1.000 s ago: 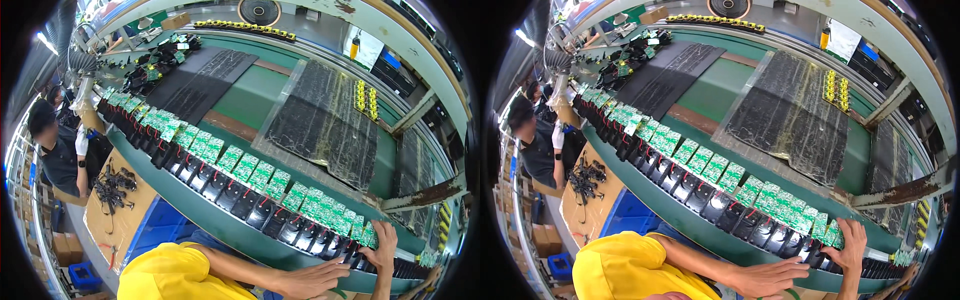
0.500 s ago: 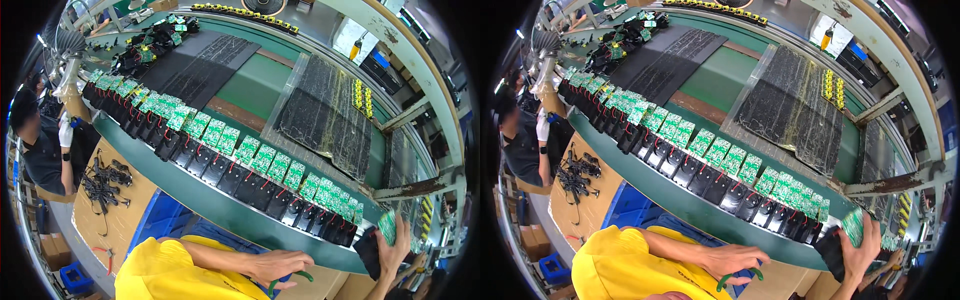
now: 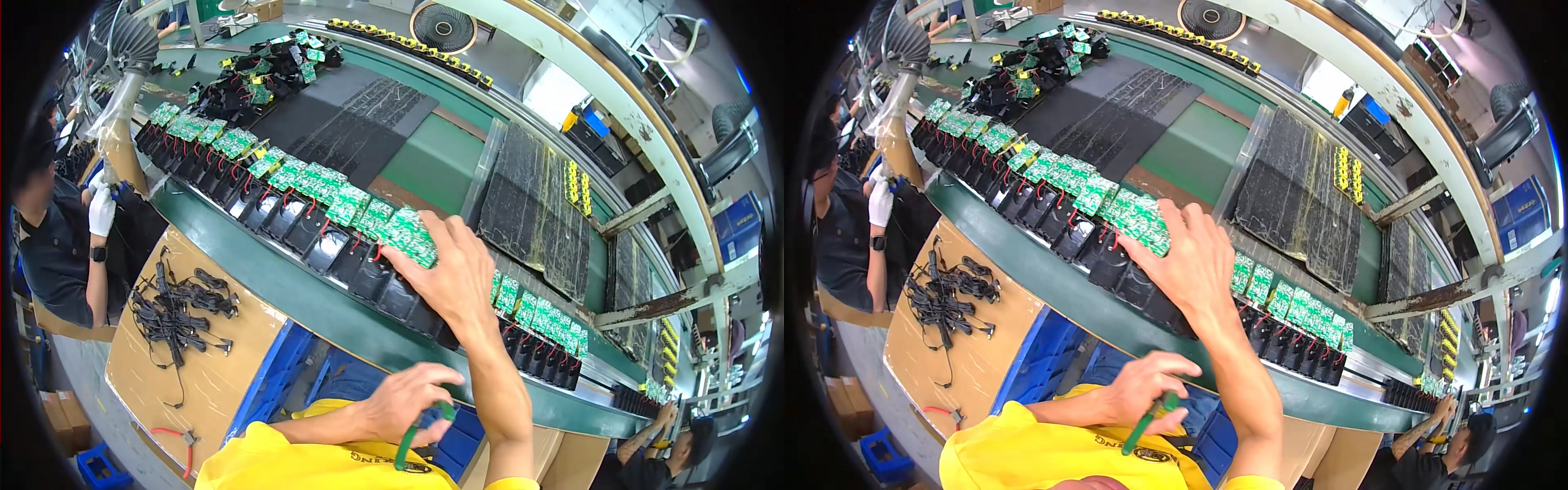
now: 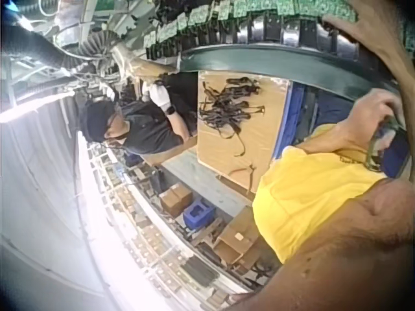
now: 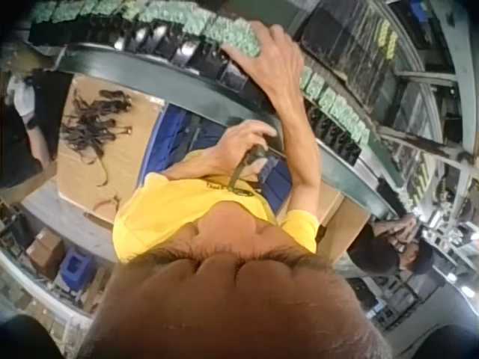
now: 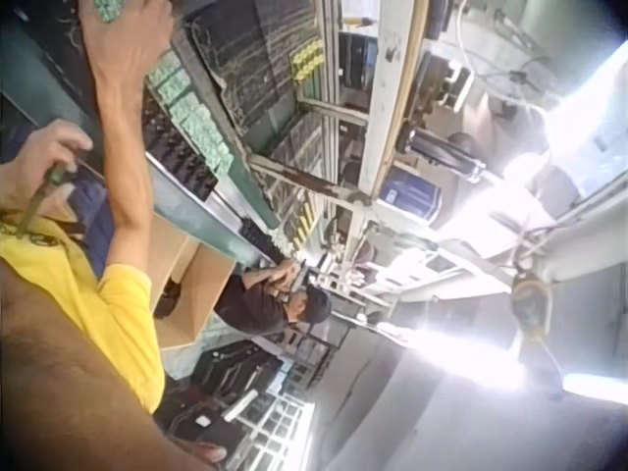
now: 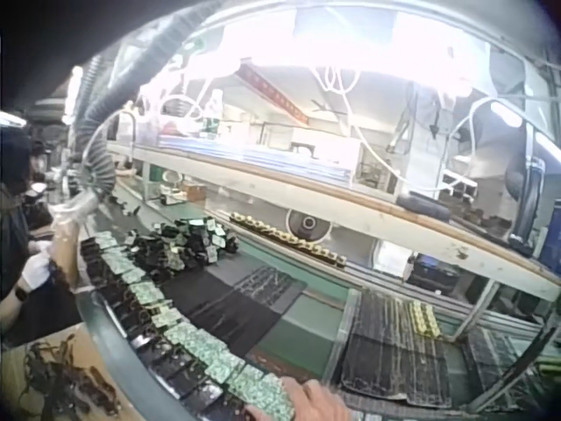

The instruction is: Trim components and separate circuit boards using wire cutters on an assembly line.

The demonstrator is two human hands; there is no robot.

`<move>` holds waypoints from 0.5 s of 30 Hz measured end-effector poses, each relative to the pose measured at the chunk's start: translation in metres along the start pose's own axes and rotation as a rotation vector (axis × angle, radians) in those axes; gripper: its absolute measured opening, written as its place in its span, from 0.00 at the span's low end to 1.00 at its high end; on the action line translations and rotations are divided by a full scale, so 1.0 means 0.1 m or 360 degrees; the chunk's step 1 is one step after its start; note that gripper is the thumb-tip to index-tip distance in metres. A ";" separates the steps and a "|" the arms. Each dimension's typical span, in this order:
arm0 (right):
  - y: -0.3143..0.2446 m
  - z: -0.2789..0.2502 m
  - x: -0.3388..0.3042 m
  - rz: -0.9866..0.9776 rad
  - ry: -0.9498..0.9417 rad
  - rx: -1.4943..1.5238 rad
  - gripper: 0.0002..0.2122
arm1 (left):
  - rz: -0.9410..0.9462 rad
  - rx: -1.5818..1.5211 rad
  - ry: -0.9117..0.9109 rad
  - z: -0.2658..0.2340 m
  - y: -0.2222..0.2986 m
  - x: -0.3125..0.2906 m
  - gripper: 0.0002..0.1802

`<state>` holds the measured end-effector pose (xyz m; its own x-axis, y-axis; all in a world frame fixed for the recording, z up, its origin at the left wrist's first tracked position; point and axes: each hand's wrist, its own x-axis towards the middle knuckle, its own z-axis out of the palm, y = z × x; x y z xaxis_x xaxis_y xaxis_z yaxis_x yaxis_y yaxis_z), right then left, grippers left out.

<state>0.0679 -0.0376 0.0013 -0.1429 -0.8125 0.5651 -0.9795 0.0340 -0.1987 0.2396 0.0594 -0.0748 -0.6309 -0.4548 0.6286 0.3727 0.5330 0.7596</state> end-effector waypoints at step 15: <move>-0.13 0.44 0.12 -0.0003 -0.0065 -0.0011 0.31 | -0.0200 0.1163 0.0696 -0.87 -0.41 0.11 0.21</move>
<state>0.0850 -0.0732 -0.0242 -0.1352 -0.8356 0.5324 -0.9807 0.0363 -0.1921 0.2769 -0.0290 -0.0845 -0.2634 -0.6952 0.6688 -0.3088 0.7175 0.6243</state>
